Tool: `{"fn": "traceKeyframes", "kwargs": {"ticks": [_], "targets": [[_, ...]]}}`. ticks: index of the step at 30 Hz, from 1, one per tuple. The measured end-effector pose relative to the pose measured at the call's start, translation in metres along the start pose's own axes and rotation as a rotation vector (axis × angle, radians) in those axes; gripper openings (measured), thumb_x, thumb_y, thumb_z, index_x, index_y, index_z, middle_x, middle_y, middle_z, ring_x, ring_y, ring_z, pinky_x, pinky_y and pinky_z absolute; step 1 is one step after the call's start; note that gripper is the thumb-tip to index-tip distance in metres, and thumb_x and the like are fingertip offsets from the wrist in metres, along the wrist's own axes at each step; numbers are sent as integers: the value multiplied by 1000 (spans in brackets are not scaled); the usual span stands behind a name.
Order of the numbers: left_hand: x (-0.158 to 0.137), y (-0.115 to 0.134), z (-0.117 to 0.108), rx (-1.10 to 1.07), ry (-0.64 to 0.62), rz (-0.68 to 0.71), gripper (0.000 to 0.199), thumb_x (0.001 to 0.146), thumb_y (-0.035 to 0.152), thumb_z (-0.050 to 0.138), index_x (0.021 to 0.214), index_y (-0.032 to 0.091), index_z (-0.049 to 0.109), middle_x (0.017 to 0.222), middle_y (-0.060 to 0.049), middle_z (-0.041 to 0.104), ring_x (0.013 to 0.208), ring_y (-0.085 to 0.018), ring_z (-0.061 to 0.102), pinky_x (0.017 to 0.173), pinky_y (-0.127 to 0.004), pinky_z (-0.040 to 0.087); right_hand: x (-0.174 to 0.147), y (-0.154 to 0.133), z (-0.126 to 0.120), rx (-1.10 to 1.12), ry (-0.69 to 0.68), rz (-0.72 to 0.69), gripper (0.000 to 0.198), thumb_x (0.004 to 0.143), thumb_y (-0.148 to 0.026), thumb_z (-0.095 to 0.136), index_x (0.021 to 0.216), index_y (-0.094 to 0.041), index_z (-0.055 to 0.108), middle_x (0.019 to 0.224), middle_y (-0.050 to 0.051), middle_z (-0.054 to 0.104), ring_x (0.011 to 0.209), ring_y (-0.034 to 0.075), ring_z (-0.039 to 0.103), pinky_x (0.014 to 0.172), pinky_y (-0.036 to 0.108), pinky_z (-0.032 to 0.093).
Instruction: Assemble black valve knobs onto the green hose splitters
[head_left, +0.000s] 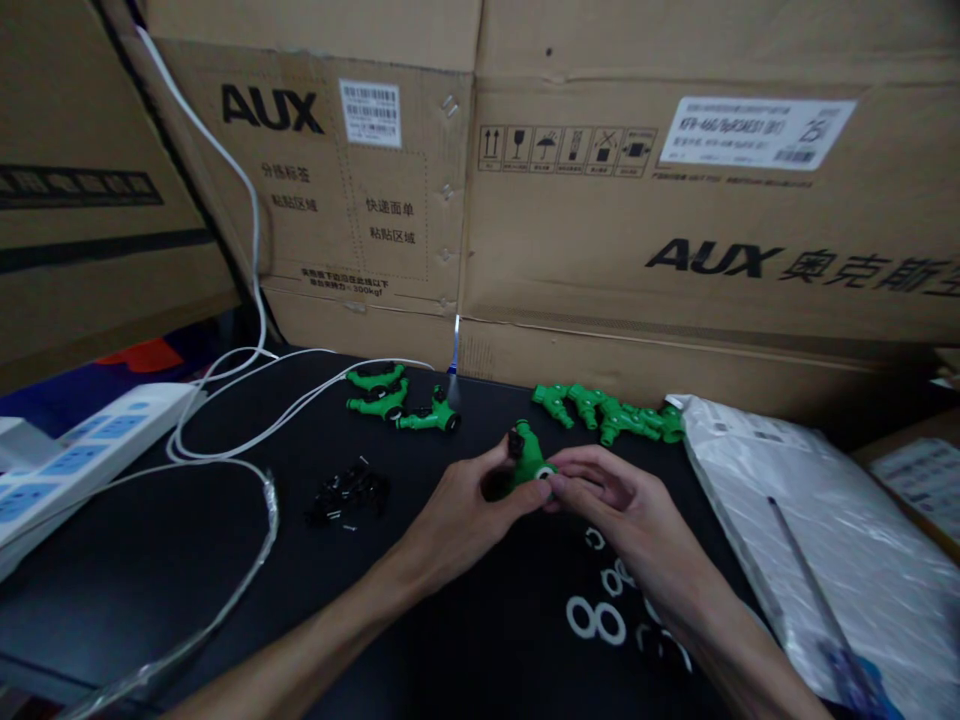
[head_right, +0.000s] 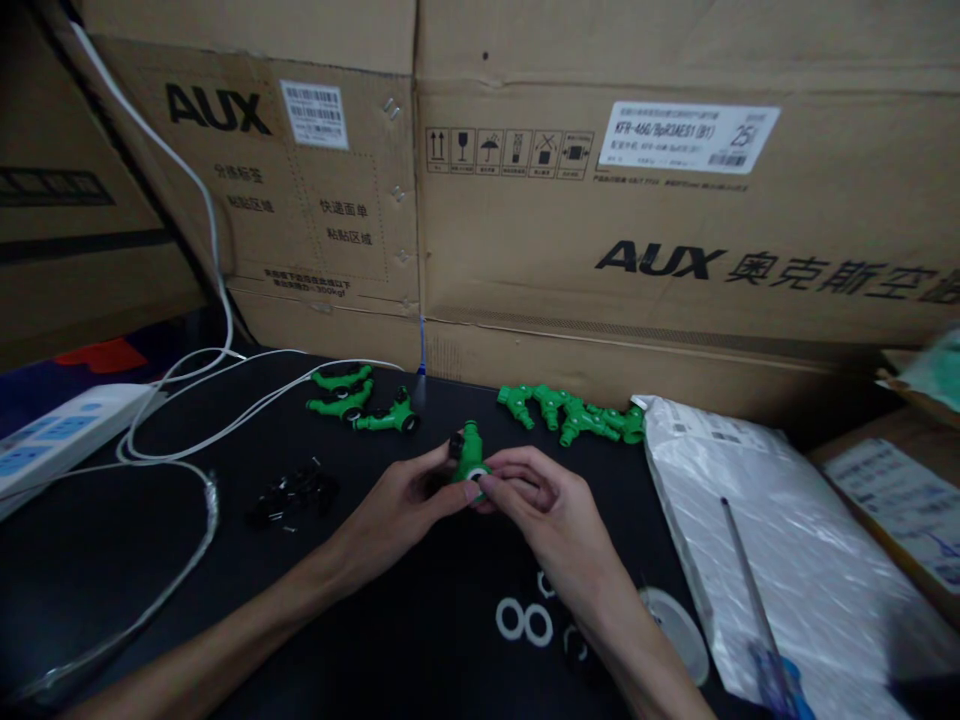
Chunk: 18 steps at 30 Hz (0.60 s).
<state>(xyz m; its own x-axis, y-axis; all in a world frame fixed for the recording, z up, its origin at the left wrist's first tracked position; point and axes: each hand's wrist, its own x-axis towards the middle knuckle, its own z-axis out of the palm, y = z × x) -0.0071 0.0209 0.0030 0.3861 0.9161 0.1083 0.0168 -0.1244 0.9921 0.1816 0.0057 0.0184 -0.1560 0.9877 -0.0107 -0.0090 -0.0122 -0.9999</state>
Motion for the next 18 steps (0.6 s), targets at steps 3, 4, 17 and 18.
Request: {"fn": "traceKeyframes", "kwargs": {"ticks": [3,4,17,18], "targets": [[1,-6,0,63,38,9,33,92,34,67,121,21,73,111,-5,77,106,-27,68,93,-36,50,0,-1,1,-1,-29,12,29,80,-37,83,98,-18,71,92,3,76,81,13,73,78,23,58],[1,-8,-1,91,57,8,36,92,33,66,126,21,71,112,-5,77,106,-27,68,94,-36,51,0,0,1,-4,-41,12,29,80,-37,83,98,-18,71,92,3,76,81,13,73,78,23,58],[-3,-4,-2,293,106,32,59,87,26,66,146,25,55,112,-2,78,102,-22,72,94,-34,52,1,7,8,-15,-57,-1,31,78,-38,84,94,-19,67,82,-1,71,71,10,69,70,22,57],[-2,-4,-3,288,105,27,59,87,26,66,145,25,55,112,-3,78,102,-23,72,94,-34,52,1,6,8,-15,-54,-1,32,77,-39,84,94,-19,66,81,-1,71,70,10,68,69,22,57]]}}
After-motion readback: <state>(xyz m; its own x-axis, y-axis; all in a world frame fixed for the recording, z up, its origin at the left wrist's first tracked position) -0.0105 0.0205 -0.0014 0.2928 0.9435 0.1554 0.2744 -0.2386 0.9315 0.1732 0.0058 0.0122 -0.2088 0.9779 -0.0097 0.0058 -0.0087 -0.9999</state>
